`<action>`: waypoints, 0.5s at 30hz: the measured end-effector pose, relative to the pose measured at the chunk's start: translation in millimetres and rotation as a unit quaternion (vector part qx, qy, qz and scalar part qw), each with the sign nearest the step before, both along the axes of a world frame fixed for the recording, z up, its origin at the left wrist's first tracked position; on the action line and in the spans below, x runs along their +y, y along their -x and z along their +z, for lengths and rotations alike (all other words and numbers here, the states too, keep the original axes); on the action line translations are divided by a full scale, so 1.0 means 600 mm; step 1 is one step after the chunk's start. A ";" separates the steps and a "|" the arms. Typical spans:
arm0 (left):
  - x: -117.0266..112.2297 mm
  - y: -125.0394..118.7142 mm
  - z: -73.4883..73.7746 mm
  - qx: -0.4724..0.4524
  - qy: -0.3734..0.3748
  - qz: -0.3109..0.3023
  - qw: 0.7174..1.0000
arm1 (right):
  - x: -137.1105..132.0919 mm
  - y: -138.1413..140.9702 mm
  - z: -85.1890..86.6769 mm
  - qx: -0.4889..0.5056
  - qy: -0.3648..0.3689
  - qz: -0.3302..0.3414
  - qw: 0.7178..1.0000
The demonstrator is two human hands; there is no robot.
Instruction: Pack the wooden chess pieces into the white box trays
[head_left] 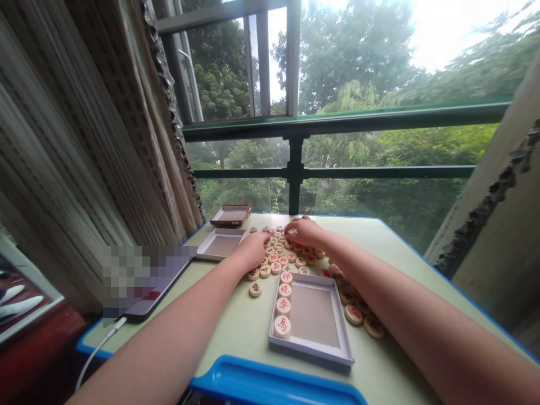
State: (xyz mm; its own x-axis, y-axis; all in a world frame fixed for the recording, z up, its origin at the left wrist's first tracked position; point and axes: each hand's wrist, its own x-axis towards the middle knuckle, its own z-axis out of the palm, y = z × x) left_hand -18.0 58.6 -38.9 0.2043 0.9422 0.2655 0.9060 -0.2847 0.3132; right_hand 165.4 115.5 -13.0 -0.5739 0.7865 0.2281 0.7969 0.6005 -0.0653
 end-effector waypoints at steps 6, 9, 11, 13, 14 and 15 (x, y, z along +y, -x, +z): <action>-0.001 -0.001 0.003 0.003 -0.022 0.021 1.000 | -0.007 0.013 0.006 0.032 0.060 -0.017 0.998; -0.002 -0.002 0.005 0.003 -0.017 0.023 1.000 | -0.008 0.009 0.011 0.032 0.079 -0.013 0.996; -0.003 -0.002 0.007 0.000 -0.018 0.022 1.000 | -0.008 0.002 0.014 0.033 0.122 -0.006 0.992; -0.004 -0.001 0.007 -0.006 -0.020 0.022 1.000 | -0.007 -0.005 0.016 0.047 0.159 -0.015 0.986; -0.004 -0.001 0.008 -0.009 -0.020 0.022 1.000 | -0.007 -0.009 0.017 0.052 0.165 -0.025 0.985; -0.004 0.000 0.008 -0.012 -0.020 0.022 1.000 | -0.007 -0.011 0.017 0.054 0.165 -0.036 0.984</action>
